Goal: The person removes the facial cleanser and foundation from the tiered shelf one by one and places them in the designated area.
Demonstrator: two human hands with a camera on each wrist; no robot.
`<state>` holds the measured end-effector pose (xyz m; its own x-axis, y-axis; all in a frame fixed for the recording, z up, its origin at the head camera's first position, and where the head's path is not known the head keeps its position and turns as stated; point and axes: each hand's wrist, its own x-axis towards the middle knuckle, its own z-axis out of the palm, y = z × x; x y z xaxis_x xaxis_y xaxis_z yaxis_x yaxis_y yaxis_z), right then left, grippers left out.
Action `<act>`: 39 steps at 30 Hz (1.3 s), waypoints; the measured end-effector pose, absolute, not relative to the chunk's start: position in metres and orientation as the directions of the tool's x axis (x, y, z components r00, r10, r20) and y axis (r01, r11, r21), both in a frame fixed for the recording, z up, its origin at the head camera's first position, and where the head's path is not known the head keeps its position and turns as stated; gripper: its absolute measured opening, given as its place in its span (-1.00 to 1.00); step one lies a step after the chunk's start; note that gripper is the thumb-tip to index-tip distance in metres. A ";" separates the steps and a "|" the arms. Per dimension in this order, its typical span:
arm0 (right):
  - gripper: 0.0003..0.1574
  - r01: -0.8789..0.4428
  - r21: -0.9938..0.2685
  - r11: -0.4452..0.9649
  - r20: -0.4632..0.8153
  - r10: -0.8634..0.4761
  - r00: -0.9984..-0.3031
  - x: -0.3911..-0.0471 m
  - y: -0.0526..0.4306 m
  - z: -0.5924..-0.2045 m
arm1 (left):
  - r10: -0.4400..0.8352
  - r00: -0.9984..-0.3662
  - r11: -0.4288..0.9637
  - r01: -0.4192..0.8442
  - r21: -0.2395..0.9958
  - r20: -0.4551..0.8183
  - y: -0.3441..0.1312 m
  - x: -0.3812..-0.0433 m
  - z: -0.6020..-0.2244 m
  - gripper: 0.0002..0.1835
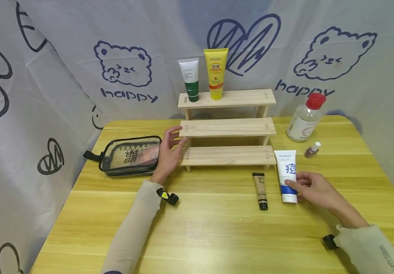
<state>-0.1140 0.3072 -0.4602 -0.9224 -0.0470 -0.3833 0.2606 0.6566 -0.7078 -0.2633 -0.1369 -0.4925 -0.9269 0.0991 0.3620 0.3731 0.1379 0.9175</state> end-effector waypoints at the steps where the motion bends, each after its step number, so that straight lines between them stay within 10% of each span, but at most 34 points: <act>1: -0.19 0.261 -0.708 0.657 -0.384 -0.048 -0.922 -0.114 0.307 -0.460 | 0.100 -0.927 0.137 0.373 0.918 0.362 -0.137 -0.263 -0.493 -0.51; 39: -0.04 0.330 -0.674 0.661 -0.461 -0.028 -0.887 -0.085 0.305 -0.460 | 0.089 -0.936 0.150 0.350 0.925 0.340 -0.137 -0.262 -0.491 -0.52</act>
<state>-0.0854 0.3053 -0.4597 -0.8868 -0.0281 -0.4612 0.3295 0.6613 -0.6739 -0.2624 -0.1366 -0.4909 -0.9362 0.0893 0.3399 0.3500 0.1497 0.9247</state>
